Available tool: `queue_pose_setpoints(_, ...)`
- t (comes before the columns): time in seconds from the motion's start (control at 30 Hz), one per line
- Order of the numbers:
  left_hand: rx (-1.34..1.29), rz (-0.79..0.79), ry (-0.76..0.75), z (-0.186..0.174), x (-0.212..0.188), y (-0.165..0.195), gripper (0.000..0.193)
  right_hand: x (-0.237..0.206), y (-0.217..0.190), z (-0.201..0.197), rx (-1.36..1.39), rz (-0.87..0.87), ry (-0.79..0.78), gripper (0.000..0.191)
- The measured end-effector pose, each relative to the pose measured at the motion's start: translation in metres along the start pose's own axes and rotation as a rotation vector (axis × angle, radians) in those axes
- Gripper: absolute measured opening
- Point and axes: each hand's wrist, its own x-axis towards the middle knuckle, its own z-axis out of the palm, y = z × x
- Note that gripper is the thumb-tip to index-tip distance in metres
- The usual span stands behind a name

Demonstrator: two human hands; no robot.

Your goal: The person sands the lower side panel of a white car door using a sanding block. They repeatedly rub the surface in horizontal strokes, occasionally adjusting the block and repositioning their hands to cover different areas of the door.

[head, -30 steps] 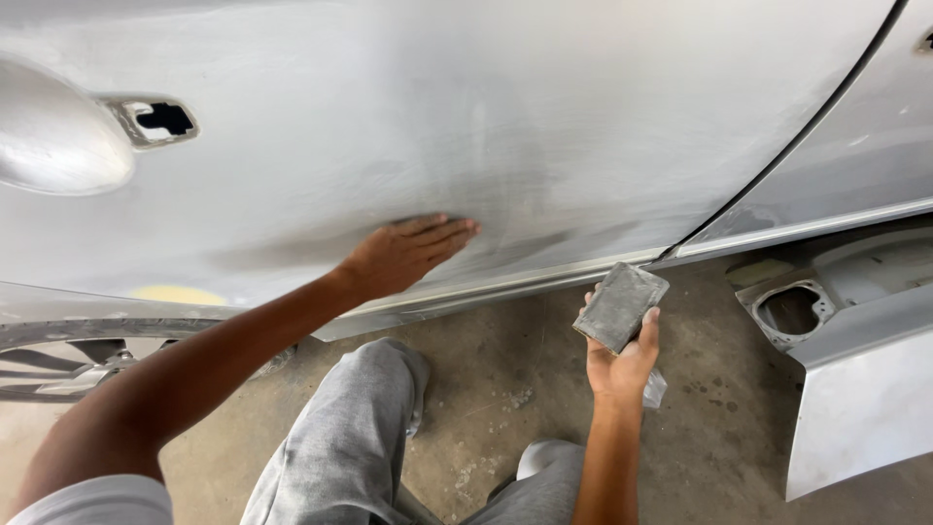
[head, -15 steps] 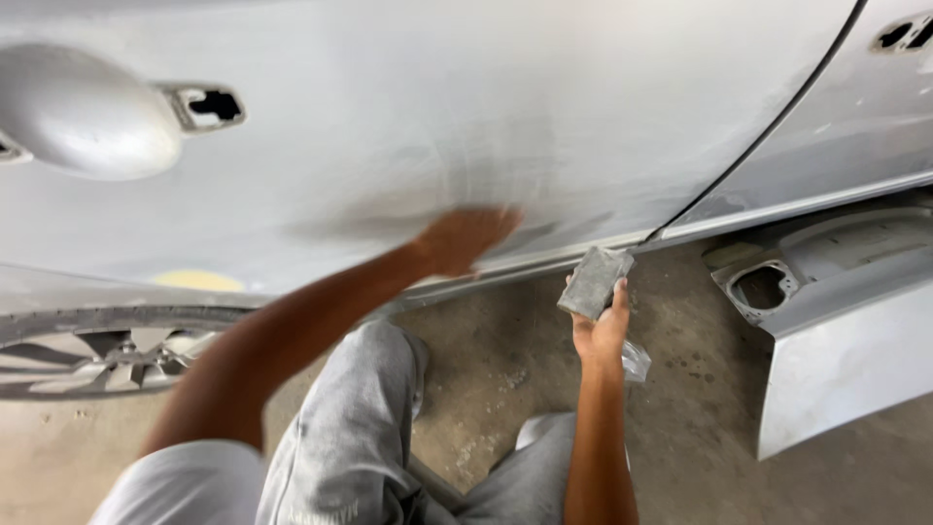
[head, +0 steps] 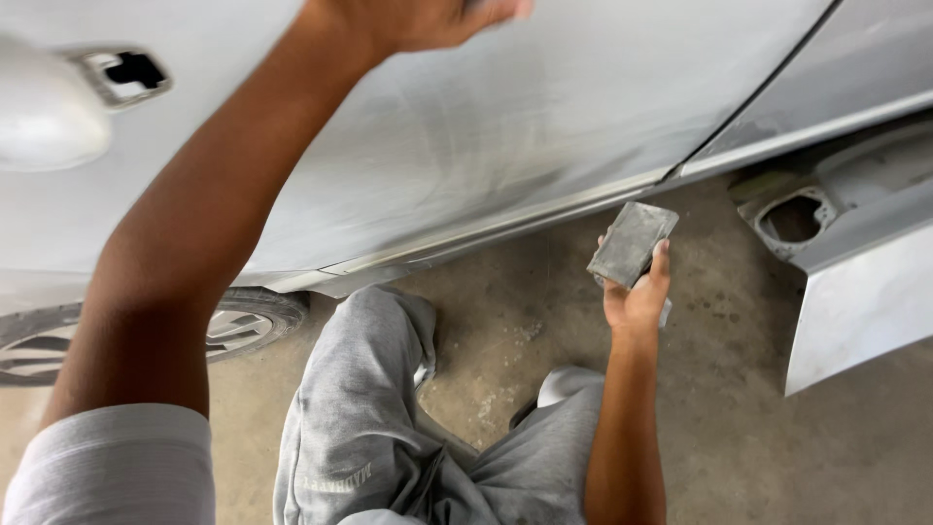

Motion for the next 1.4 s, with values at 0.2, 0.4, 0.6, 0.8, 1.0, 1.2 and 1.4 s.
queue_pose_setpoints(0.2,0.257,0.397,0.153,0.086,0.047,0.066,0.095,0.015,0.005,0.004,0.039,0.017,-0.031,0.062)
queue_pose_setpoints(0.4,-0.220,0.677,-0.090,0.240,0.060,0.125,0.074,0.007,-0.001,0.003,0.055,-0.023,-0.080,0.060)
queue_pose_setpoints(0.6,-0.390,0.342,-0.289,0.251,0.024,0.114,0.033,-0.010,-0.025,0.004,0.034,-0.067,-0.058,0.062)
queue_pose_setpoints(0.8,-1.373,0.067,0.012,0.259,-0.012,0.139,0.039,-0.019,-0.029,0.030,-0.042,0.004,-0.202,0.064)
queue_pose_setpoints(1.0,-2.107,0.096,0.000,0.275,-0.020,0.172,0.055,-0.017,-0.010,0.054,-0.071,0.154,-0.282,0.059)
queue_pose_setpoints(1.2,-2.297,0.059,-0.091,0.266,-0.011,0.154,0.092,-0.001,0.006,0.061,-0.062,0.194,-0.433,0.068)
queue_pose_setpoints(1.4,-2.382,0.126,-0.098,0.271,-0.013,0.140,0.096,0.010,0.030,0.059,0.016,0.258,-0.479,0.061)
